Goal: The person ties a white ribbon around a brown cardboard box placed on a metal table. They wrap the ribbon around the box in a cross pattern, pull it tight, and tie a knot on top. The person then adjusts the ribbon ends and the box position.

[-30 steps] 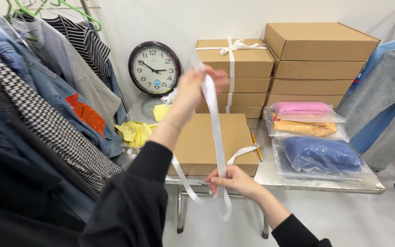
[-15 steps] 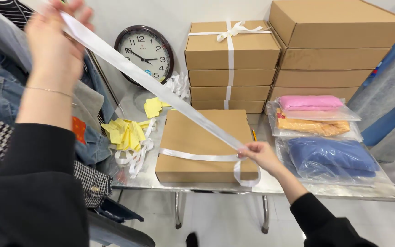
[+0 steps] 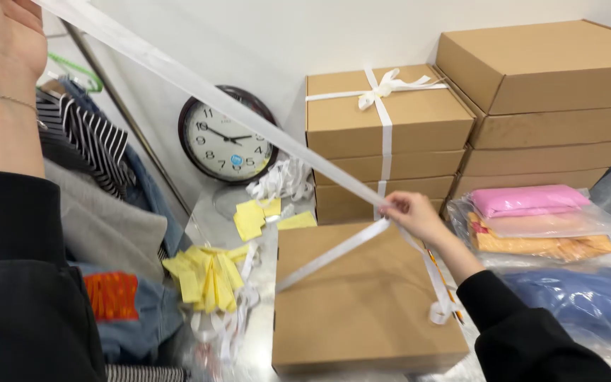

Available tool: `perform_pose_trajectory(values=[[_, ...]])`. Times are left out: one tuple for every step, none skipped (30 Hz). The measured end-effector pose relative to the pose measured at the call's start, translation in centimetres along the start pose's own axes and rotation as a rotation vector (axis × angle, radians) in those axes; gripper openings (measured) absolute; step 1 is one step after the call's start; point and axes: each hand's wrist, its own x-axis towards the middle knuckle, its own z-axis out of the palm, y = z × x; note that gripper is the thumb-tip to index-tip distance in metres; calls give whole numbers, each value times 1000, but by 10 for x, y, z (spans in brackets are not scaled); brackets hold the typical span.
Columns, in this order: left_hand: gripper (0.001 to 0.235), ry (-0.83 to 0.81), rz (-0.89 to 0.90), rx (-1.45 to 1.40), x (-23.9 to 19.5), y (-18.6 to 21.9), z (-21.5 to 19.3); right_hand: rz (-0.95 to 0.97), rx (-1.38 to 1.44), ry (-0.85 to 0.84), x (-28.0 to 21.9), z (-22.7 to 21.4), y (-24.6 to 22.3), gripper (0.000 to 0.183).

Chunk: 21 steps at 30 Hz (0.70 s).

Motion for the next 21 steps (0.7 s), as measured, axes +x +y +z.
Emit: perform_pose_trajectory(values=[[21, 104, 8, -1, -7, -4, 14, 8, 90, -61, 3, 9, 5, 8], [21, 93, 10, -7, -30, -5, 33, 2, 90, -49, 7, 14, 7, 8], [10, 40, 28, 81, -54, -5, 50, 82, 161, -65, 9, 19, 8, 8], [3, -7, 42, 173, -80, -6, 63, 167, 234, -86, 6, 27, 11, 10], [3, -14, 41, 173, -74, -10, 59, 167, 236, -80, 7, 35, 25, 10], [13, -110, 96, 270, -68, -12, 57, 190, 280, -71, 11, 40, 38, 11], [24, -206, 153, 366, -63, -15, 55, 213, 324, -63, 13, 46, 51, 12], [24, -211, 153, 361, -21, -16, 39, 211, 322, -57, 11, 41, 59, 12], [25, -220, 126, 289, 21, -18, 23, 295, 251, -8, 9, 37, 67, 17], [33, -226, 100, 217, 62, -19, 6, 378, 181, 38, 6, 33, 75, 22], [33, -228, 102, 213, 53, -15, -2, 375, 179, 42, 0, 26, 75, 22], [27, -189, 120, 263, 44, -9, -11, 441, 242, 25, -4, 19, 76, 23], [21, -149, 137, 312, 34, -3, -20, 507, 305, 8, -9, 13, 76, 24], [21, -143, 139, 313, 8, -2, -18, 506, 303, 2, -7, 14, 79, 24], [20, -39, 116, 285, -18, -1, -16, 543, 417, 25, -6, 14, 83, 19], [29, 65, 89, 256, -45, -3, -12, 582, 531, 51, -7, 12, 87, 14], [29, 71, 87, 256, -53, -9, -23, 585, 528, 48, -10, 12, 99, 14], [26, 90, 84, 264, -59, -13, -30, 609, 610, 93, -9, 12, 110, 15], [23, 109, 80, 271, -66, -19, -38, 631, 693, 139, -8, 12, 122, 19], [23, 114, 79, 273, -54, -24, -55, 635, 691, 134, -9, 11, 133, 19], [23, 121, 83, 276, -42, -29, -72, 636, 763, 136, -10, 10, 144, 18]])
